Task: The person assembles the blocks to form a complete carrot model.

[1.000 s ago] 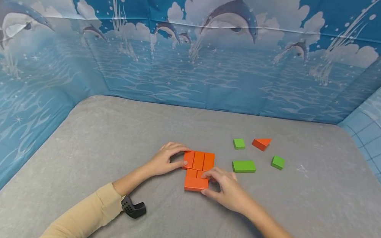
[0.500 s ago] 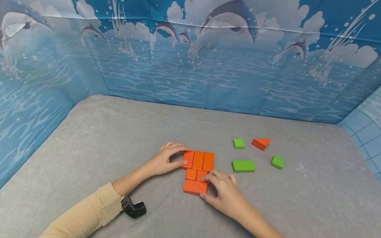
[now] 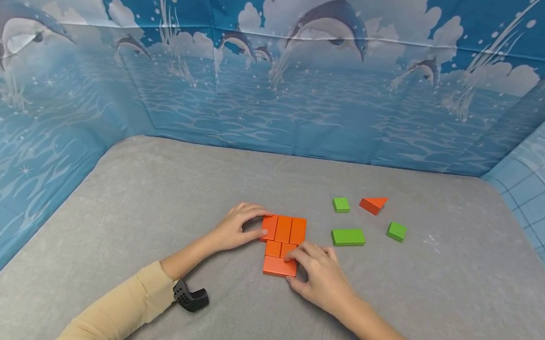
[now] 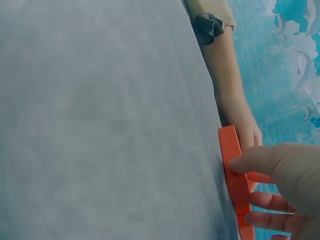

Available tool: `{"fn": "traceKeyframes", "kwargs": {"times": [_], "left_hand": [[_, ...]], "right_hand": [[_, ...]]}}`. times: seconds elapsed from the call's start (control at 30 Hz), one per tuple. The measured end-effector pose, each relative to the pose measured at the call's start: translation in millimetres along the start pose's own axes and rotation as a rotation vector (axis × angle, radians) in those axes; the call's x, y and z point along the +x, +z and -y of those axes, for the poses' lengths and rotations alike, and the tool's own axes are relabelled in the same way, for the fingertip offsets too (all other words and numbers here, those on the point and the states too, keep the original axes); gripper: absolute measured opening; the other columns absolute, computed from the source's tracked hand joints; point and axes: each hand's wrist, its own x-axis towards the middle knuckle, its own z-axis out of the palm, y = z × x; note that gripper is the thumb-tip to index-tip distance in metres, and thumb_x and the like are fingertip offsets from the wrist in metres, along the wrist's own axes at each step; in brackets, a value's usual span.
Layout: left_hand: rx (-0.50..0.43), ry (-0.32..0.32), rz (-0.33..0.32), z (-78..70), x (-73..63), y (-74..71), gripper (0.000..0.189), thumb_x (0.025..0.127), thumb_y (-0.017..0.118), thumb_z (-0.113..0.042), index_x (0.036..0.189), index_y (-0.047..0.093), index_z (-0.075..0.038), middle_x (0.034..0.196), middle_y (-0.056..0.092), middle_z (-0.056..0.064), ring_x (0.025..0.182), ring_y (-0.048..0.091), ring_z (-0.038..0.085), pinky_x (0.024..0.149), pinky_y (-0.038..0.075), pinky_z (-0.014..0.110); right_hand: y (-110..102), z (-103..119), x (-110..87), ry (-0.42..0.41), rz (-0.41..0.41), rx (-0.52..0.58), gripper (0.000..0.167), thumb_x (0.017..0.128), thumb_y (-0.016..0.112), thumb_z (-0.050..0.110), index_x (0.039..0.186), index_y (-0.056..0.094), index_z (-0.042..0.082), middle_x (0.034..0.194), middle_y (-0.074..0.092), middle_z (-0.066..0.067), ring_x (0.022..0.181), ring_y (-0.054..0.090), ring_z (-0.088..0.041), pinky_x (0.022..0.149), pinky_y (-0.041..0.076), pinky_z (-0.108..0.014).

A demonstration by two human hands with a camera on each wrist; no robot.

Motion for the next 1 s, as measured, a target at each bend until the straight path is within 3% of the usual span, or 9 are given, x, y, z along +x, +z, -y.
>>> {"fn": "traceKeyframes", "kwargs": {"times": [0.53, 0.7, 0.83, 1.0], "left_hand": [[0.007, -0.001, 0.0, 1.6, -0.5, 0.7, 0.042, 0.087, 0.061, -0.035, 0.125, 0.056, -0.02, 0.128, 0.053, 0.0, 0.117, 0.041, 0.018, 0.101, 0.027, 0.042], [0.003, 0.002, -0.003, 1.9, -0.5, 0.7, 0.042, 0.087, 0.061, -0.035, 0.125, 0.056, -0.019, 0.128, 0.053, 0.001, 0.117, 0.042, 0.019, 0.101, 0.027, 0.042], [0.007, 0.01, -0.006, 2.5, -0.1, 1.1, 0.042, 0.087, 0.061, -0.035, 0.125, 0.056, -0.019, 0.127, 0.054, 0.001, 0.117, 0.042, 0.019, 0.101, 0.027, 0.043], [0.004, 0.017, -0.005, 3.1, 0.0, 1.2, 0.042, 0.087, 0.06, -0.035, 0.125, 0.056, -0.019, 0.127, 0.053, 0.001, 0.117, 0.042, 0.019, 0.101, 0.027, 0.043]], "right_hand": [[5.1, -1.7, 0.6, -0.002, -0.021, -0.01, 0.031, 0.064, 0.082, 0.02, 0.089, 0.064, 0.019, 0.089, 0.055, 0.006, 0.085, 0.054, -0.013, 0.074, 0.033, -0.036], [0.5, -6.7, 3.8, -0.027, -0.061, 0.075, 0.034, 0.064, 0.082, 0.02, 0.092, 0.064, 0.016, 0.089, 0.057, 0.006, 0.08, 0.054, -0.011, 0.071, 0.029, -0.034], [-16.8, -24.6, 12.8, 0.009, -0.096, 0.172, 0.037, 0.067, 0.08, 0.013, 0.099, 0.063, 0.009, 0.09, 0.06, 0.0, 0.076, 0.053, -0.015, 0.068, 0.028, -0.033], [-44.5, -70.0, 22.6, 0.12, -0.148, 0.193, 0.035, 0.075, 0.073, 0.004, 0.108, 0.06, 0.002, 0.094, 0.059, -0.013, 0.081, 0.052, -0.024, 0.07, 0.033, -0.04]]}}
